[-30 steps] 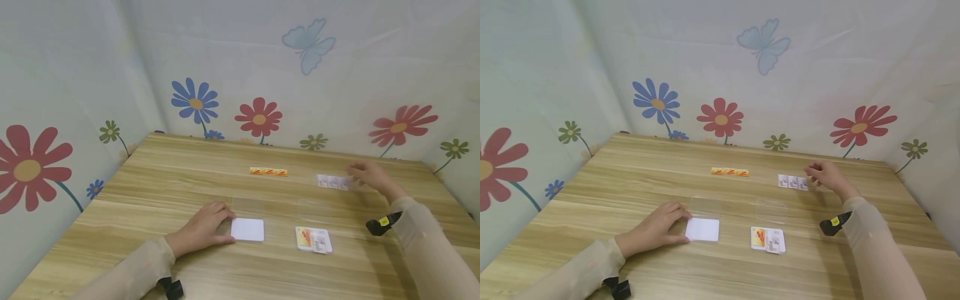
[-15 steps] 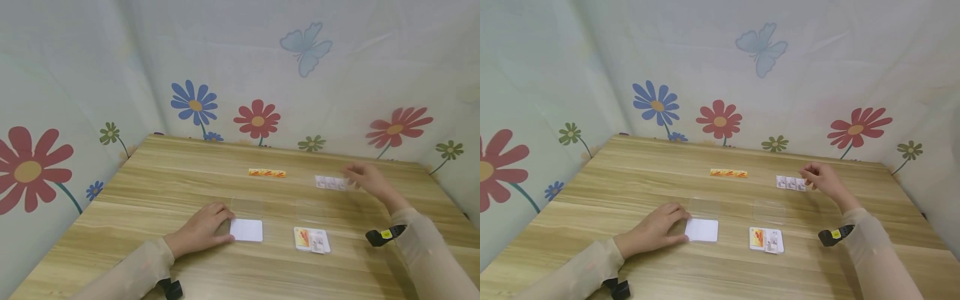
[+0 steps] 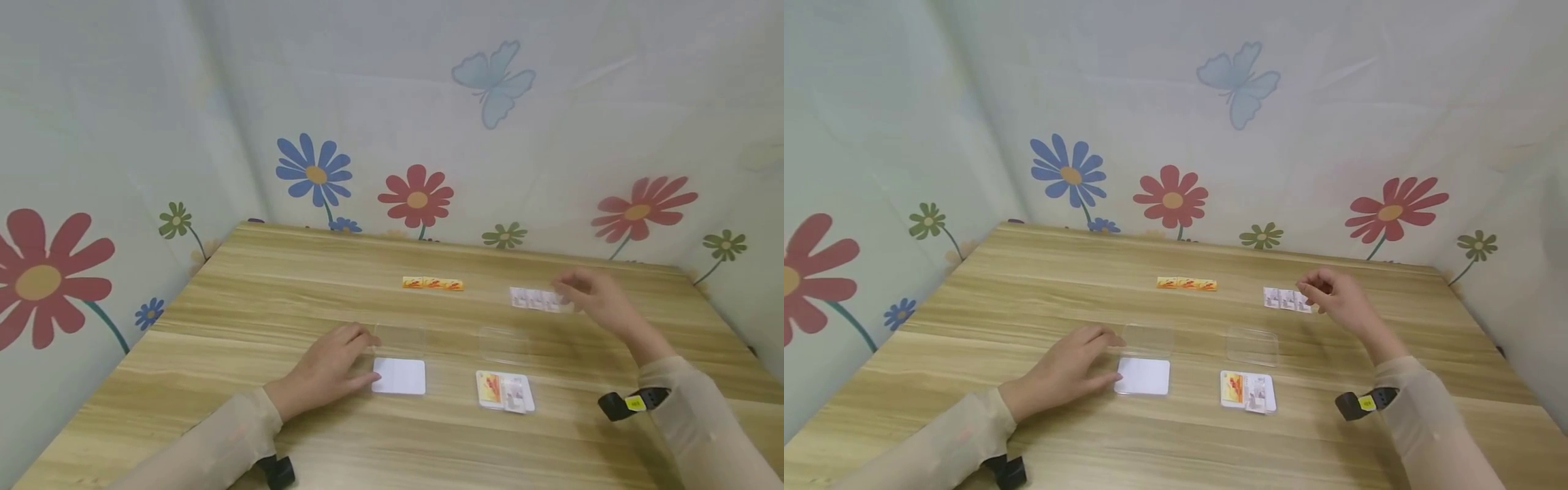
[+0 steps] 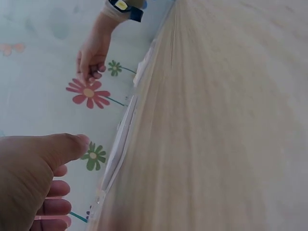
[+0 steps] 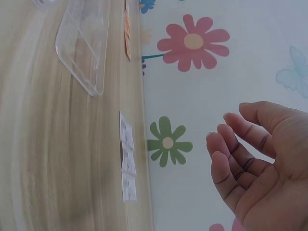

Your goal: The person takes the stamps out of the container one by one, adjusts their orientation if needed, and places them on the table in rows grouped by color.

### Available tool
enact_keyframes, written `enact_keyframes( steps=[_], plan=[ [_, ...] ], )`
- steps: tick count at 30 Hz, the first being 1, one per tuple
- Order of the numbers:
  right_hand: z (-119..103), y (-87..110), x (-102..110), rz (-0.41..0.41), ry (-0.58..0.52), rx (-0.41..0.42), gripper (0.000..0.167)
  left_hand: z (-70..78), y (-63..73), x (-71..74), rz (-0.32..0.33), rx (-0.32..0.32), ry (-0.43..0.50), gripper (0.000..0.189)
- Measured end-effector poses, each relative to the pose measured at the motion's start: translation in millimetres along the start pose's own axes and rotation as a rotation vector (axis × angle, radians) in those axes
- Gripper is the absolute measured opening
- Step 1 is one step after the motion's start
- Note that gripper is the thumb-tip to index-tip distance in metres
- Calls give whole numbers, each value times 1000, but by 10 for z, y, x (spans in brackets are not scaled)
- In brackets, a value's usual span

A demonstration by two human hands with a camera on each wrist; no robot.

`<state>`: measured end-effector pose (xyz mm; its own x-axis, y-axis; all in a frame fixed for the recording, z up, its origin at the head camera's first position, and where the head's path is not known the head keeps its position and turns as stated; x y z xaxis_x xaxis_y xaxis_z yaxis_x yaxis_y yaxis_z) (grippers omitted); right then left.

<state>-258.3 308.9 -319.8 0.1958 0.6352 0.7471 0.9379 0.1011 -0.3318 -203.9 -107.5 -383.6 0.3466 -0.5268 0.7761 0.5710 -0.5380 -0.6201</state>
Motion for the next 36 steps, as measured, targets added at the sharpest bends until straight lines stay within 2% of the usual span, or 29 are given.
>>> enact_keyframes(
  steps=[8,13,20,29,36],
  plan=[
    [-133,124,-34,40,-40,36,27,50,-50,28,18,22,43,47],
    [-202,198,-77,36,-35,30,28,116,-106,52,35,41,83,50],
    [-256,275,-133,67,-73,71,20,210,-208,13,13,66,114,53],
    [-353,352,-197,68,-90,92,15,301,-291,-51,10,90,151,52],
    [-401,434,-277,63,-105,125,14,413,-357,-117,-51,133,212,52]
  ],
)
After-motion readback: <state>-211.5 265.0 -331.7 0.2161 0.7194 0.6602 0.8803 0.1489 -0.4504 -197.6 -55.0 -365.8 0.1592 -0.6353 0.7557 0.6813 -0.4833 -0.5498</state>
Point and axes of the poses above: each hand's wrist, its own y-axis away from the middle knuckle, its own x-axis out of the back of the hand, z = x × y, the point moved 3 cm from there along -y, towards the middle knuckle, and after that the axes turned 11 degrees about z, right-handed, at the moved point
